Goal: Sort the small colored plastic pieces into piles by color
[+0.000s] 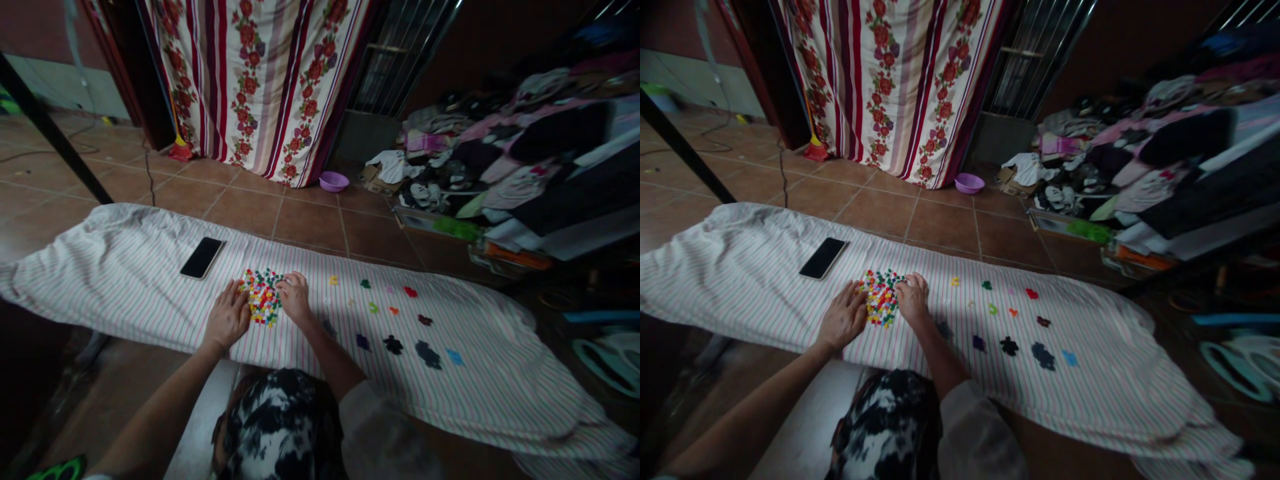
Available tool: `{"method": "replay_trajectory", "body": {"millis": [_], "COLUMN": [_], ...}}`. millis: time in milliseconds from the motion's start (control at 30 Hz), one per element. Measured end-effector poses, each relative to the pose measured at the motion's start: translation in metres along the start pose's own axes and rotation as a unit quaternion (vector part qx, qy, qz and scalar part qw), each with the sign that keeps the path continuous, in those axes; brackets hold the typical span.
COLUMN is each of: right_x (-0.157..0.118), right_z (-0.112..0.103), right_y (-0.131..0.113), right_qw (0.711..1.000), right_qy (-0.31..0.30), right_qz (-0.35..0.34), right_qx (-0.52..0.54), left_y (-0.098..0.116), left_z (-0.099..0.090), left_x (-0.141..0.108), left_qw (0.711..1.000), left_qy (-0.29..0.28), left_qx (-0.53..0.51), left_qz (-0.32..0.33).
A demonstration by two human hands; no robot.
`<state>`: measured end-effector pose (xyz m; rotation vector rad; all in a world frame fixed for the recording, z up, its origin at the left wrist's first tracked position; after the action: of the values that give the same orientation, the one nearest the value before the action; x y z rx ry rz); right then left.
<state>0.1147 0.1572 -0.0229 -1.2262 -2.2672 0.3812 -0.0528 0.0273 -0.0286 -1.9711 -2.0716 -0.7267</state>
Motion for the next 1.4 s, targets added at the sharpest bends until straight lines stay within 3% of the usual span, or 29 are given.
{"method": "replay_trajectory", "body": {"millis": [367, 733, 933, 1133, 1400], "right_x": [0.009, 0.007, 0.003, -0.002, -0.016], "right_z": [0.002, 0.003, 0.005, -0.001, -0.011], "right_y": [-0.017, -0.009, 0.0, 0.005, 0.006], "right_qw": [0.999, 1.0, 0.997, 0.997, 0.988], "right_qy": [-0.042, 0.015, 0.075, 0.064, 0.078], "right_qz": [-0.011, -0.018, -0.024, -0.041, 0.032], "right_qx": [-0.017, -0.003, 0.0, 0.019, 0.128], "left_y": [-0.002, -0.002, -0.001, -0.001, -0.002], "left_z": [0.005, 0.004, 0.004, 0.004, 0.003], "left_x": [-0.001, -0.001, 0.0, -0.001, -0.002], "left_qw": [1.0, 1.0, 1.0, 1.0, 0.999], "left_qy": [0.021, 0.012, 0.009, 0.012, 0.016], "left_qx": [-0.001, -0.01, -0.014, -0.017, -0.029], "left_qz": [0.003, 0.001, -0.001, 0.006, 0.018]}}
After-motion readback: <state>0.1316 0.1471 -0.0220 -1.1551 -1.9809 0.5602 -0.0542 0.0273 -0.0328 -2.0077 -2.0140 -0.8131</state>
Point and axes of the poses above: each hand's wrist, its own x-axis towards the middle knuckle, its own z-axis out of the palm, y = z × x, the point moved 1 cm from there along x, towards the middle knuckle, and after that the axes turned 1 degree about -x, right-handed, at the moved point
